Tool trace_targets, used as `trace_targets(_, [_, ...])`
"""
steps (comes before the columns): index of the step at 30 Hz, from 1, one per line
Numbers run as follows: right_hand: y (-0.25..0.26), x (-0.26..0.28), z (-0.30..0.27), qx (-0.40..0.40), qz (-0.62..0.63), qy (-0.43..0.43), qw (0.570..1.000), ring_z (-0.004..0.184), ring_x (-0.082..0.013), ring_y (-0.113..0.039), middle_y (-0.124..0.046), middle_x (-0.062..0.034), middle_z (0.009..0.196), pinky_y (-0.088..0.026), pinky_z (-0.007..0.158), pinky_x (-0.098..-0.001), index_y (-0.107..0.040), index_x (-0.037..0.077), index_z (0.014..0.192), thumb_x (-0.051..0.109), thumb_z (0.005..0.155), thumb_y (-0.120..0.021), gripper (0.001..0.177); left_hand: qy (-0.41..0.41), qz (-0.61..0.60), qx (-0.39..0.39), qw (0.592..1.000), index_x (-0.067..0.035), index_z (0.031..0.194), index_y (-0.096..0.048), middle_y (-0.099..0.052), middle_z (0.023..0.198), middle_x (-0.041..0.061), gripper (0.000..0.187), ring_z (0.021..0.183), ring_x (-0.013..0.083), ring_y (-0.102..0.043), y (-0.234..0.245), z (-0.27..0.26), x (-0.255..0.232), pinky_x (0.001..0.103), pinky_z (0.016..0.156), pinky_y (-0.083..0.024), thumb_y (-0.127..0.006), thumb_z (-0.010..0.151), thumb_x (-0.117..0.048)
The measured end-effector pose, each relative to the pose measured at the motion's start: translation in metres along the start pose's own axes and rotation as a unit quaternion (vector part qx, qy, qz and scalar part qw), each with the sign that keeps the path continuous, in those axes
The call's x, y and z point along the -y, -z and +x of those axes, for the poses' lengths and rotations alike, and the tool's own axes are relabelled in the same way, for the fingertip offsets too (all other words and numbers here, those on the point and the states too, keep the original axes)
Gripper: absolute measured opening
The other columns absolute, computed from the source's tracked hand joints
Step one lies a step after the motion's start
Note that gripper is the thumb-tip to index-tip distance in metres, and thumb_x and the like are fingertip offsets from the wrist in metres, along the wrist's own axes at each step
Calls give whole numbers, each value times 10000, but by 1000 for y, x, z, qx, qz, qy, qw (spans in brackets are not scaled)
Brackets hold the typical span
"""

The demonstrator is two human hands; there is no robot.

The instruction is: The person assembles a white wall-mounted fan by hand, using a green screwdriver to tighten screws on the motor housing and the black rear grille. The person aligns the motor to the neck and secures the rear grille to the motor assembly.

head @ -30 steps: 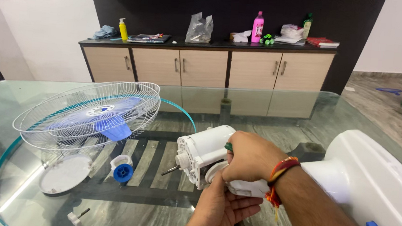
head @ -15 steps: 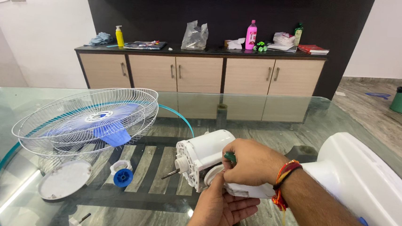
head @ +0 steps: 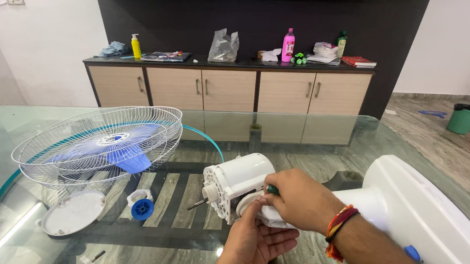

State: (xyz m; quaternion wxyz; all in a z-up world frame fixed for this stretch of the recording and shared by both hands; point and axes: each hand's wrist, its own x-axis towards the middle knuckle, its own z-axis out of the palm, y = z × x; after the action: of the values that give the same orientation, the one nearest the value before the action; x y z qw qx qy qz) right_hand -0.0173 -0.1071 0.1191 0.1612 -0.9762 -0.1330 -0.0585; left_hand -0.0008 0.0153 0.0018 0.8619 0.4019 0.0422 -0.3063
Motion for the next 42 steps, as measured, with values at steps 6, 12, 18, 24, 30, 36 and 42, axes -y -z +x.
trace_targets(6, [13, 2, 2, -78, 48, -53, 994, 755, -290, -757, -763, -162, 799, -566, 726, -412, -714, 75, 1002, 338, 953, -630, 281, -4, -9, -10, 1000, 14, 1328, -523, -701, 1067, 240, 643, 971, 341, -747, -2, -2, 0, 481, 867, -647, -438, 1000, -532])
trace_targets(12, [-1, -8, -21, -90, 254, -171, 948, 763, -177, -716, -781, -81, 834, -564, 682, -340, -756, 74, 990, 235, 918, -752, 176, -9, 10, -5, 1000, 13, 1296, -585, -722, 1061, 228, 656, 982, 336, -747, 0, -1, -1, 473, 865, -638, -462, 988, -553])
trace_targets(18, [-73, -13, -62, -202, 452, -194, 847, 844, -169, -792, -857, -98, 881, -605, 768, -293, -808, 28, 1015, 66, 901, -700, 162, -24, -1, -29, 999, 42, 1265, -596, -722, 1038, 226, 674, 993, 336, -751, 0, -14, 2, 476, 900, -649, -494, 978, -560])
trace_targets(24, [-100, -20, -77, -274, 367, -81, 885, 846, -129, -823, -850, -73, 857, -592, 736, -279, -766, 37, 1015, 70, 886, -681, 158, -75, 104, -213, 969, 43, 1170, -534, -717, 987, 265, 465, 788, 339, -754, 3, -37, 8, 457, 749, -645, -647, 972, -363])
trace_targets(30, [-99, -16, -80, -283, 411, -51, 865, 817, -133, -794, -825, -83, 826, -585, 722, -292, -693, 28, 973, 90, 906, -685, 91, -359, 361, -249, 824, 45, 1004, -691, -698, 845, 254, 166, 636, 250, -651, 8, -64, 26, 453, 573, -558, -759, 888, -52])
trace_targets(36, [-101, -19, -81, -235, 411, -10, 881, 816, -143, -713, -812, -89, 872, -570, 743, -290, -744, 40, 1008, 106, 910, -713, 123, -584, 524, -137, 605, -51, 1144, -771, -691, 1012, 101, 364, 967, 265, -685, -2, -77, 37, 386, 807, -571, -626, 835, 76])
trace_targets(42, [-101, -27, -77, -192, 468, 35, 862, 873, -119, -734, -813, -54, 934, -585, 802, -290, -735, 15, 1018, 121, 916, -692, 153, -488, 584, -192, 620, -90, 1132, -781, -671, 923, 111, 279, 927, 287, -675, -4, -76, 39, 398, 798, -546, -660, 889, -25])
